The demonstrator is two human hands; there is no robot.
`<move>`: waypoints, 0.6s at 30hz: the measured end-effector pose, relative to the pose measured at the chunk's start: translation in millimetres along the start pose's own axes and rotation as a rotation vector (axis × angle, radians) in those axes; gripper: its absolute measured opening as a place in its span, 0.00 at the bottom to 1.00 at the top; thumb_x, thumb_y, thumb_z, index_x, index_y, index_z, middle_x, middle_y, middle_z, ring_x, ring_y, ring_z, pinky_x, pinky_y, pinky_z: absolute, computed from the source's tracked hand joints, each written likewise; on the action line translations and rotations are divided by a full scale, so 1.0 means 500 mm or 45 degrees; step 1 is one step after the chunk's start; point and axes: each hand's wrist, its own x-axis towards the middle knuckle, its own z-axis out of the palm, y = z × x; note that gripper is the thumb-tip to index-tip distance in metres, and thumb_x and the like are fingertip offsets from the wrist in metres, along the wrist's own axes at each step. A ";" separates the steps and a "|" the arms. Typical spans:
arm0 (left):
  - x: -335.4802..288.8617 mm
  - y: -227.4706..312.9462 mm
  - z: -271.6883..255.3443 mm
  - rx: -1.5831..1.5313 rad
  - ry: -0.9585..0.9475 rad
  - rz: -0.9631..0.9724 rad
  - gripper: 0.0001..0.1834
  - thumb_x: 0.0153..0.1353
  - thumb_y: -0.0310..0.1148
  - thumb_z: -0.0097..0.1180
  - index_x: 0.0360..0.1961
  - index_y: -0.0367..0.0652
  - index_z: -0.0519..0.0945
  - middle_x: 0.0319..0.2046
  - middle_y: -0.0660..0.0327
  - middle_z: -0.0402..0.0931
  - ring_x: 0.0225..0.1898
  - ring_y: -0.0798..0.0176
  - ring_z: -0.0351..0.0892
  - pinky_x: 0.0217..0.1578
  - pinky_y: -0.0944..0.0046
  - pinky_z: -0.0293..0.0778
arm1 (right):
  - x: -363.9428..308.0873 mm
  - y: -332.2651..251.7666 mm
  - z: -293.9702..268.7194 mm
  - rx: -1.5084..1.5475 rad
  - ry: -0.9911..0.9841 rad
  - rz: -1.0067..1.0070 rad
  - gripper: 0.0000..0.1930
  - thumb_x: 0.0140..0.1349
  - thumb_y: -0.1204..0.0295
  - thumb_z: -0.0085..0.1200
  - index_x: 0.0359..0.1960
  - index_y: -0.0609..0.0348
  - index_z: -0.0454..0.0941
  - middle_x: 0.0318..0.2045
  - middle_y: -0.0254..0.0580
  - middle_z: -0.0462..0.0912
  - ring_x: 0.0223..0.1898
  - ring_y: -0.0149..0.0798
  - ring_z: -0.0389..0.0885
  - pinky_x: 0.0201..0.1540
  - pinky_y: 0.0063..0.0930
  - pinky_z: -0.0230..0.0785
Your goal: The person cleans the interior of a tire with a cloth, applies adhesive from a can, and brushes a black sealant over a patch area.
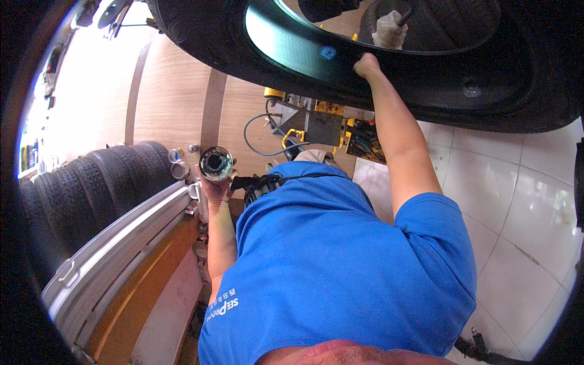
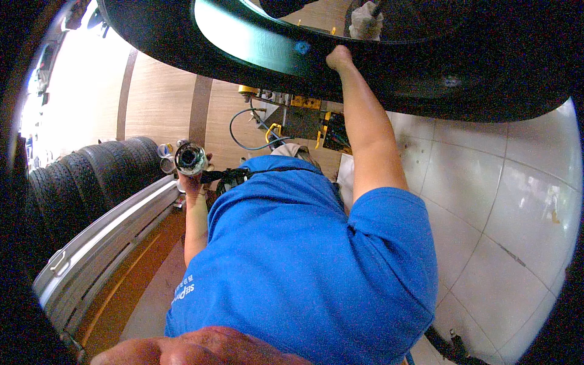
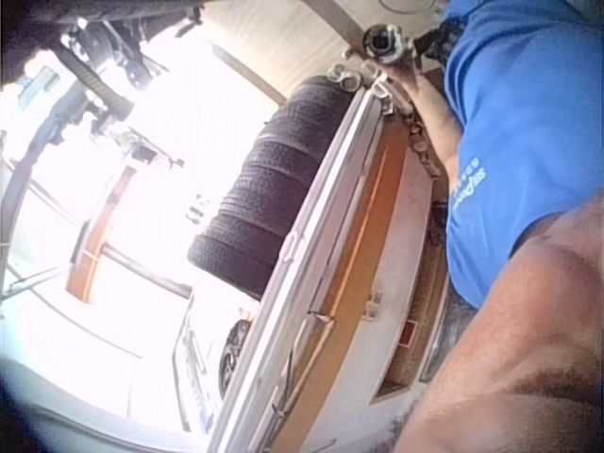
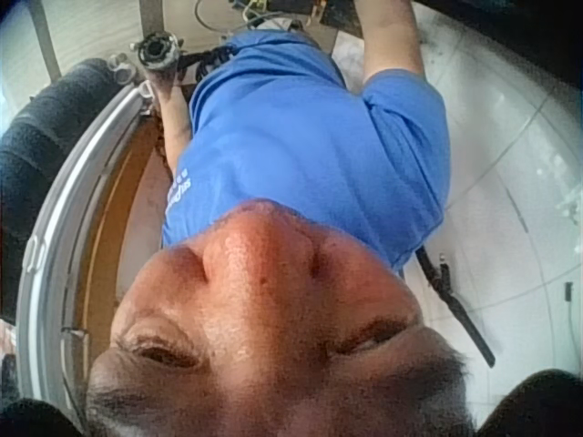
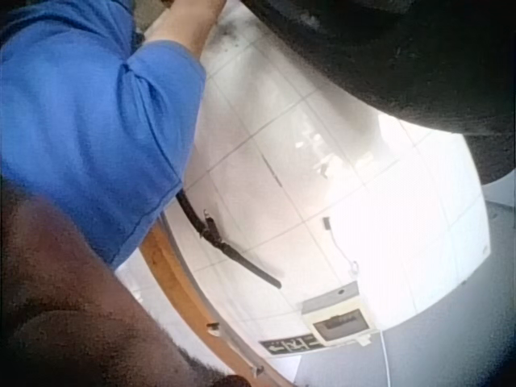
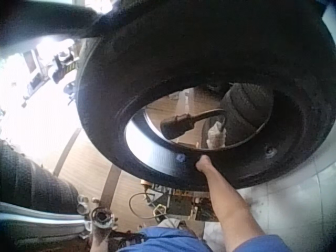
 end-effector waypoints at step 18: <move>-0.009 0.011 0.028 0.158 0.042 0.043 0.43 0.59 0.69 0.36 0.58 0.40 0.67 0.44 0.38 0.74 0.25 0.56 0.72 0.21 0.66 0.71 | 0.004 -0.028 0.001 0.273 -0.018 0.065 0.17 0.47 0.71 0.58 0.39 0.68 0.80 0.45 0.60 0.79 0.48 0.52 0.79 0.51 0.36 0.71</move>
